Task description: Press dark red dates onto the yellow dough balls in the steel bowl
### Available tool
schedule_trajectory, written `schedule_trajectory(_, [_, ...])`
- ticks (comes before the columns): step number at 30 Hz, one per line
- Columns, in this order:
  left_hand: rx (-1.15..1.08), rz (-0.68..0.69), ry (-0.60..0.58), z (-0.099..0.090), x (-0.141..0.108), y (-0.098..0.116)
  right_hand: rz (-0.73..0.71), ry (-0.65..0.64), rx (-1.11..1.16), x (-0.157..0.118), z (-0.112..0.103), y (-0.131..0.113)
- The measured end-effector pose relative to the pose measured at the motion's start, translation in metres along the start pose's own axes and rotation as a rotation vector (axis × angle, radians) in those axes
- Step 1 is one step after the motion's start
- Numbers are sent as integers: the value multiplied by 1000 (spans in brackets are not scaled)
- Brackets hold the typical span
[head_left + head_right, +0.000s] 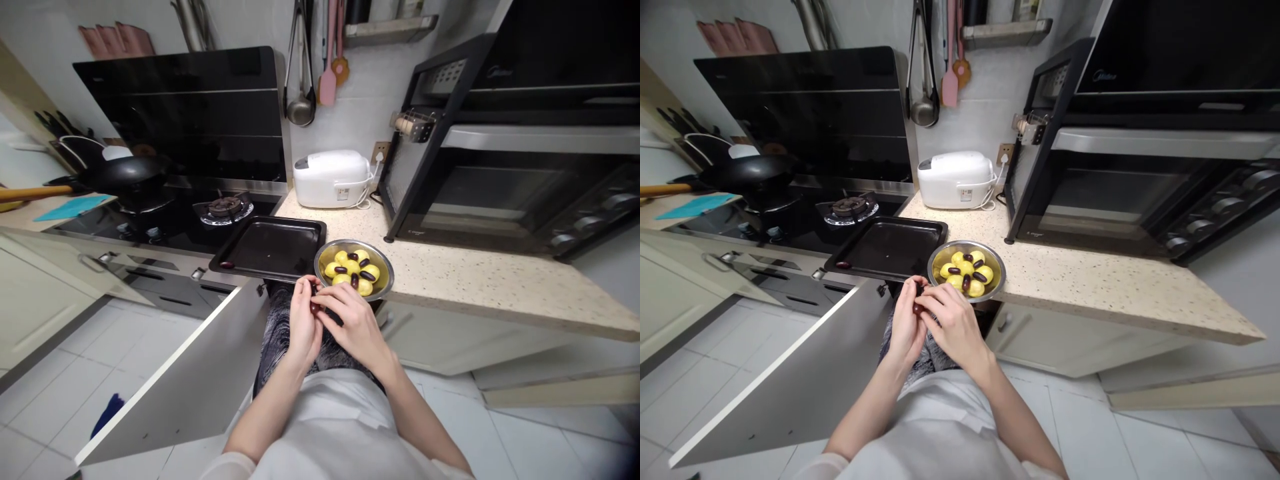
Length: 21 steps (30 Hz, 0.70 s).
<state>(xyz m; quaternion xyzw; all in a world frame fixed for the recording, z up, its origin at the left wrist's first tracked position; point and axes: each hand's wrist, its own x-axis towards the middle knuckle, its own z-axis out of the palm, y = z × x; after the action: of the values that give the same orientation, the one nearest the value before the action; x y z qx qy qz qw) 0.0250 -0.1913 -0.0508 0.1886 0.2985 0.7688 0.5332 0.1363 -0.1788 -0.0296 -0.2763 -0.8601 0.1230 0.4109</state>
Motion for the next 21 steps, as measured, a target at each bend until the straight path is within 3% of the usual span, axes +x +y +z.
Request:
schedule_trajectory(4, [15, 11, -7, 0, 2, -2, 33, 4, 62, 0, 2, 1])
schedule_trajectory(7, [-8, 24, -14, -4, 10, -2, 90, 93, 161, 4, -3, 9])
schedule_trajectory(10, [2, 24, -19, -8, 17, -2, 222, 211, 160, 16, -12, 29])
schedule_trajectory(14, [67, 57, -56, -9, 20, 0, 320, 220, -15, 39, -22, 71])
schedule_trajectory(17, [149, 108, -84, -8, 18, 2, 295, 102, -173, 53, -22, 97])
schedule_trajectory(21, [313, 176, -129, -10, 17, 3, 234, -116, -365, 63, -16, 112])
